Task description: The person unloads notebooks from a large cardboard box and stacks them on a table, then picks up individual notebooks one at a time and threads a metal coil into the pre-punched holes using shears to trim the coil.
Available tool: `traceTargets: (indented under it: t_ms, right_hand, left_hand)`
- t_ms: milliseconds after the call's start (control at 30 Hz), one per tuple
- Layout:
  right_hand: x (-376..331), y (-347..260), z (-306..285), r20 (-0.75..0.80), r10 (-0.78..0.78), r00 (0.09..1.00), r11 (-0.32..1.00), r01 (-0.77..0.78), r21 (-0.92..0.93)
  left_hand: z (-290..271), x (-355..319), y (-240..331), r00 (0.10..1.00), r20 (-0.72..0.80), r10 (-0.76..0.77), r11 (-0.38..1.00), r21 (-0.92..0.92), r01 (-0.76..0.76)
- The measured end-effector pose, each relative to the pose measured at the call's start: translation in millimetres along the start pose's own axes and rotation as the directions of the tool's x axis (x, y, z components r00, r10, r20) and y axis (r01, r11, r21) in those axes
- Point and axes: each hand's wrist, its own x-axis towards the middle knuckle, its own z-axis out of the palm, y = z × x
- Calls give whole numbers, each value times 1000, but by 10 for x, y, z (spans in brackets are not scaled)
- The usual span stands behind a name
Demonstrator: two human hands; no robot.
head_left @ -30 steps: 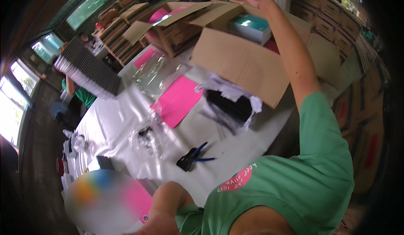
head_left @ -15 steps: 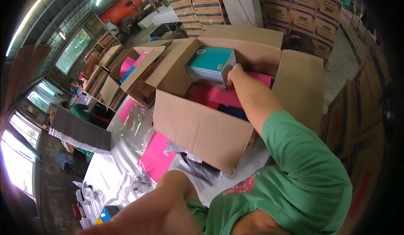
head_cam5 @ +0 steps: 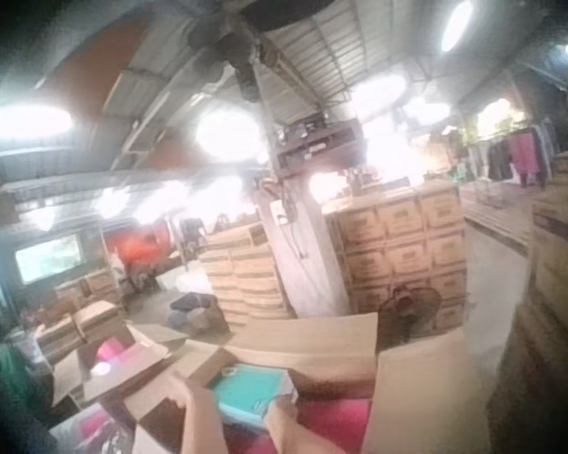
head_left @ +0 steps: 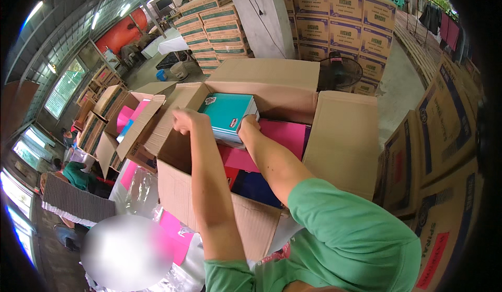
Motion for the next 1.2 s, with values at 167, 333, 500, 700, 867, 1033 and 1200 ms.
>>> traceTargets:
  t_ms: [167,333,500,700,867,1033,1200]
  right_hand:
    - [-351,24,-109,-59,-30,998,992,22,-128]
    - [-261,55,-54,142,9,990,998,-18,61]
    - [163,61,201,352,-25,936,969,-64,238]
    - [-113,-128,191,486,-48,873,934,-133,331]
    - [113,-348,-39,385,18,923,944,-142,298]
    - [-58,-302,-166,267,182,946,968,-125,-219]
    - [128,-382,-215,290,292,911,952,-246,-184]
  left_hand:
    - [597,392,-731,883,57,-466,881,-60,469]
    - [730,623,-1336,800,416,-433,806,-219,550]
    - [778,684,-1487,669,641,-377,743,-222,632]
    - [662,837,-1514,627,685,-372,696,-242,677]
    - [749,412,-1352,642,659,-392,733,-198,651]
    - [683,673,-1333,649,597,-471,725,-156,670]
    - [648,547,-1274,573,695,-435,684,-160,712]
